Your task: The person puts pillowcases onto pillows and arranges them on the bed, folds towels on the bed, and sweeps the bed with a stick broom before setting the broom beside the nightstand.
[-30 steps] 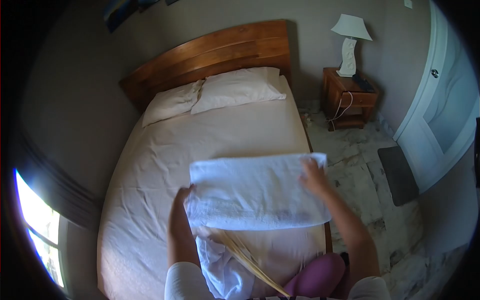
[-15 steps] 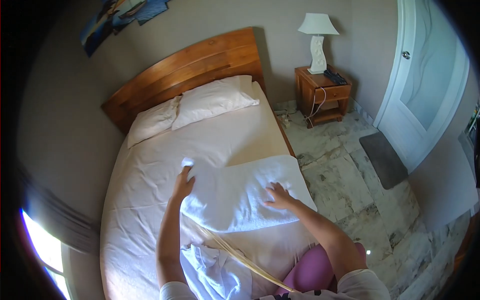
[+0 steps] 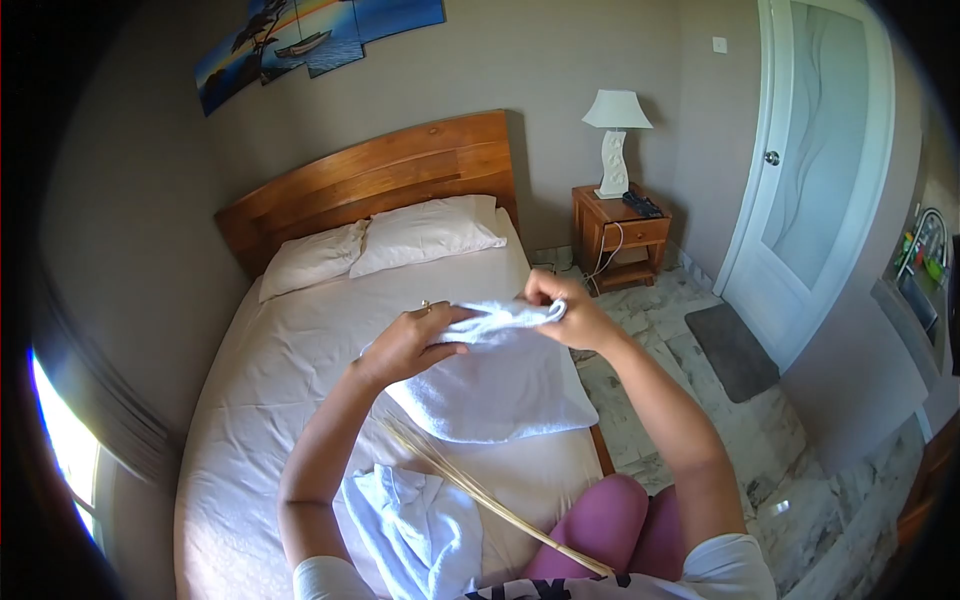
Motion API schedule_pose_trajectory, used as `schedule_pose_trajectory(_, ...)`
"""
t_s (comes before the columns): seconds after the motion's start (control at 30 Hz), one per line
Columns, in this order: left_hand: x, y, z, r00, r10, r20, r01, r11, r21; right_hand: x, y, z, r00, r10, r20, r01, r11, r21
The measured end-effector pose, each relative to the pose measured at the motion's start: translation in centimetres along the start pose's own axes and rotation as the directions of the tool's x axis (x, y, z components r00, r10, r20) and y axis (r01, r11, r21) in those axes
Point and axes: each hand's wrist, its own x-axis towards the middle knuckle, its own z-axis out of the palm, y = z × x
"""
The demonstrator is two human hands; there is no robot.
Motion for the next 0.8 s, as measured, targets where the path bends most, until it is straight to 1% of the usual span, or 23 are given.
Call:
schedule_pose_trajectory(0.03, -0.1, 0.9, -0.1, 1.0, -0.03, -0.006, 0.03, 1.0, -0.006, 0.1, -1.6, -0.3, 1.0, 0.0, 0.005, 0.0, 1.0, -0.005)
schedule_pose_trajectory(0.07, -0.5, 0.3, 0.6, 0.999, 0.018, -0.049, -0.017, 1.0, 0.025, 0.3, -3.0, -0.6, 0.997, -0.051, -0.052, 0.046, 0.995, -0.083)
schedule_pose_trajectory(0.1, -0.9, 0.9, 0.5, 0.998, 0.02, -0.053, -0.019, 1.0, 0.024, 0.6, -4.5, -1.0, 0.989, -0.107, -0.107, 0.088, 0.983, -0.162)
schedule_pose_trajectory(0.17, -1.4, 2.2, 0.3, 0.985, -0.162, -0.067, 0.165, 0.985, 0.043, 1.1, -7.7, -1.9, 0.947, -0.236, -0.219, 0.175, 0.948, -0.264)
schedule_pose_trajectory(0.2, -2.0, 2.2, 0.0, 0.969, -0.234, -0.083, 0.242, 0.965, 0.098, 1.3, -9.5, -2.8, 0.937, -0.222, -0.27, 0.142, 0.948, -0.284)
schedule_pose_trajectory(0.23, -2.5, 1.9, -0.3, 0.961, -0.215, -0.173, 0.233, 0.968, 0.091, 1.4, -11.2, -3.8, 0.924, -0.21, -0.32, 0.111, 0.947, -0.303)
schedule_pose_trajectory(0.3, -3.5, 0.9, -3.4, 0.968, -0.246, -0.042, 0.243, 0.968, -0.056, 1.9, -14.3, -5.8, 0.914, -0.287, -0.287, 0.195, 0.931, -0.309)
schedule_pose_trajectory(0.37, -3.2, 3.0, -6.5, 0.915, -0.296, -0.275, 0.312, 0.95, 0.017, 2.2, -15.8, -7.6, 0.908, -0.324, -0.266, 0.237, 0.92, -0.311)
schedule_pose_trajectory(0.4, -2.7, 3.9, -7.7, 0.89, -0.208, -0.406, 0.216, 0.976, -0.027, 2.3, -17.1, -8.1, 0.903, -0.301, -0.307, 0.228, 0.94, -0.254)
schedule_pose_trajectory(0.43, -2.1, 4.4, -8.6, 0.838, -0.126, -0.532, 0.113, 0.992, -0.058, 2.5, -17.8, -8.7, 0.897, -0.274, -0.346, 0.218, 0.957, -0.194)
schedule_pose_trajectory(0.47, -1.4, 4.1, -9.3, 0.793, -0.136, -0.594, 0.126, 0.99, -0.059, 2.9, -17.5, -9.8, 0.896, -0.258, -0.361, 0.214, 0.964, -0.156)
schedule_pose_trajectory(0.5, -0.8, 3.7, -10.0, 0.744, -0.144, -0.653, 0.139, 0.988, -0.06, 3.2, -16.9, -10.4, 0.866, -0.204, -0.456, 0.167, 0.978, -0.121)
schedule_pose_trajectory(0.53, 0.3, 4.3, -10.2, 0.731, -0.224, -0.645, 0.131, 0.973, -0.19, 3.7, -15.9, -11.4, 0.867, -0.16, -0.471, 0.147, 0.987, -0.064)
schedule_pose_trajectory(0.57, 1.2, 3.2, -10.1, 0.722, -0.262, -0.64, 0.184, 0.965, -0.187, 3.9, -14.7, -11.9, 0.867, -0.114, -0.484, 0.126, 0.992, -0.007)
schedule_pose_trajectory(0.6, 2.0, 1.1, -9.8, 0.733, -0.244, -0.635, 0.227, 0.968, -0.11, 4.1, -13.4, -11.9, 0.862, -0.017, -0.507, 0.048, 0.998, 0.048)
schedule_pose_trajectory(0.63, 2.7, -1.5, -9.4, 0.745, -0.226, -0.628, 0.267, 0.963, -0.031, 4.4, -11.1, -11.9, 0.857, -0.001, -0.515, 0.052, 0.995, 0.085)
schedule_pose_trajectory(0.67, 3.6, -4.1, -8.8, 0.747, -0.225, -0.625, 0.266, 0.963, -0.029, 4.8, -8.5, -11.9, 0.848, 0.059, -0.526, -0.03, 0.998, 0.064)
schedule_pose_trajectory(0.7, 4.4, -6.7, -8.3, 0.758, -0.262, -0.597, 0.358, 0.932, 0.045, 5.2, -6.2, -11.9, 0.835, 0.121, -0.538, -0.114, 0.992, 0.045)
schedule_pose_trajectory(0.73, 5.4, -8.5, -8.1, 0.764, -0.301, -0.571, 0.443, 0.888, 0.124, 5.7, -4.8, -11.7, 0.833, 0.124, -0.54, -0.116, 0.992, 0.049)
schedule_pose_trajectory(0.77, 6.7, -9.3, -8.4, 0.766, -0.297, -0.57, 0.441, 0.888, 0.13, 6.4, -3.7, -11.5, 0.809, 0.114, -0.577, -0.121, 0.992, 0.026)
schedule_pose_trajectory(0.8, 8.2, -9.9, -9.1, 0.722, -0.245, -0.647, 0.449, 0.877, 0.168, 7.4, -3.3, -11.5, 0.784, 0.098, -0.613, -0.123, 0.992, 0.001)
